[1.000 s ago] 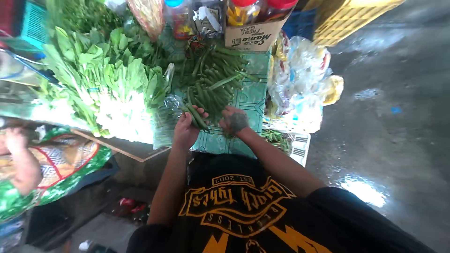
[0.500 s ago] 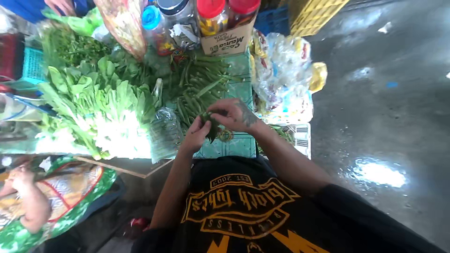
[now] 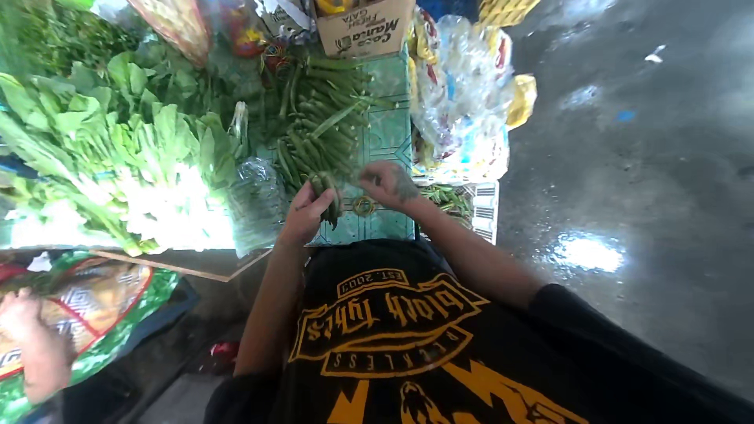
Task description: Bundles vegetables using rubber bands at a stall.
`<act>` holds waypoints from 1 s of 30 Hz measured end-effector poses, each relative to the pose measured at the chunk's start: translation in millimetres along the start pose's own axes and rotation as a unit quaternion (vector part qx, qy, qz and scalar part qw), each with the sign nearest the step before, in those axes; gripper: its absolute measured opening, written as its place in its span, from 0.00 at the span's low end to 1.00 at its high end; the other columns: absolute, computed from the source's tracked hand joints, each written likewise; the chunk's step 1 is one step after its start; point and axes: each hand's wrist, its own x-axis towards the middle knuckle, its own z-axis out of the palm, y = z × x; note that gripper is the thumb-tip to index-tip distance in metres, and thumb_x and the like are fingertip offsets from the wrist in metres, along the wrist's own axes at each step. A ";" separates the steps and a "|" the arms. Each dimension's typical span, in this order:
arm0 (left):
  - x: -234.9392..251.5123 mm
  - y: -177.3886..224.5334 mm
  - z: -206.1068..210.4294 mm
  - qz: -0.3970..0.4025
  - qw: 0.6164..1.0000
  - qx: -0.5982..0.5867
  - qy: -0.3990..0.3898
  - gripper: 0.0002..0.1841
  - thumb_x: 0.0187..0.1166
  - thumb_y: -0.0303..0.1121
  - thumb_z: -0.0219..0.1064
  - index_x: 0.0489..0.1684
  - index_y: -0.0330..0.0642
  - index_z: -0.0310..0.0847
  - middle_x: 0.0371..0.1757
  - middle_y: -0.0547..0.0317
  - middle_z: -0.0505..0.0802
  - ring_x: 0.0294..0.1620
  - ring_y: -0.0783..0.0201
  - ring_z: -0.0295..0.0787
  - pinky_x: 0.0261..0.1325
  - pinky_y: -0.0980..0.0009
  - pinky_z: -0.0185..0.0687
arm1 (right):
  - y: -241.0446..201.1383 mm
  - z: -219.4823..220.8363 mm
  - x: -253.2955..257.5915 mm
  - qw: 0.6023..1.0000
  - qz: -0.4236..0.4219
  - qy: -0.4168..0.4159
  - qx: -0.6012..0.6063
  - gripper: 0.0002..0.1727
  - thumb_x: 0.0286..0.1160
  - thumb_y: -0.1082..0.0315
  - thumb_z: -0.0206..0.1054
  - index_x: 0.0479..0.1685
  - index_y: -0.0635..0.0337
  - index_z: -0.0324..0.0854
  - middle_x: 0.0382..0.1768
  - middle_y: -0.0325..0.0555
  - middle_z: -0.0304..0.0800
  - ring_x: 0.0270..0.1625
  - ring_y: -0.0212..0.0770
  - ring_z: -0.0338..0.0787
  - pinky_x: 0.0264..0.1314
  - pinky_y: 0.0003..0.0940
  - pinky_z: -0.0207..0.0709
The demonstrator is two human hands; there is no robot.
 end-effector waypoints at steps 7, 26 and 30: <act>-11.2 -6.9 -20.4 -0.026 0.998 -0.026 0.052 0.19 0.87 0.39 0.63 0.73 0.48 0.71 0.50 0.53 0.89 0.45 0.58 0.89 0.49 0.57 0.91 | 34.9 31.4 -1.2 0.971 0.014 0.001 -0.240 0.22 0.77 0.69 0.66 0.68 0.39 0.87 0.59 0.57 0.86 0.53 0.58 0.92 0.46 0.55 0.89; 13.2 -21.6 3.7 -0.040 0.999 0.004 0.007 0.17 0.90 0.34 0.58 0.74 0.45 0.69 0.50 0.52 0.89 0.45 0.56 0.90 0.50 0.56 0.91 | 27.2 -28.5 -7.2 0.923 0.102 0.046 0.368 0.11 0.79 0.73 0.65 0.55 0.66 0.76 0.44 0.50 0.87 0.47 0.42 0.90 0.59 0.43 0.86; -6.9 -21.7 -1.5 -0.048 0.996 0.060 0.047 0.24 0.88 0.35 0.62 0.82 0.43 0.67 0.52 0.47 0.92 0.46 0.53 0.93 0.51 0.53 0.93 | 2.4 -33.4 -9.3 0.889 0.021 0.094 0.448 0.15 0.73 0.77 0.52 0.56 0.62 0.76 0.49 0.50 0.90 0.47 0.48 0.93 0.56 0.50 0.89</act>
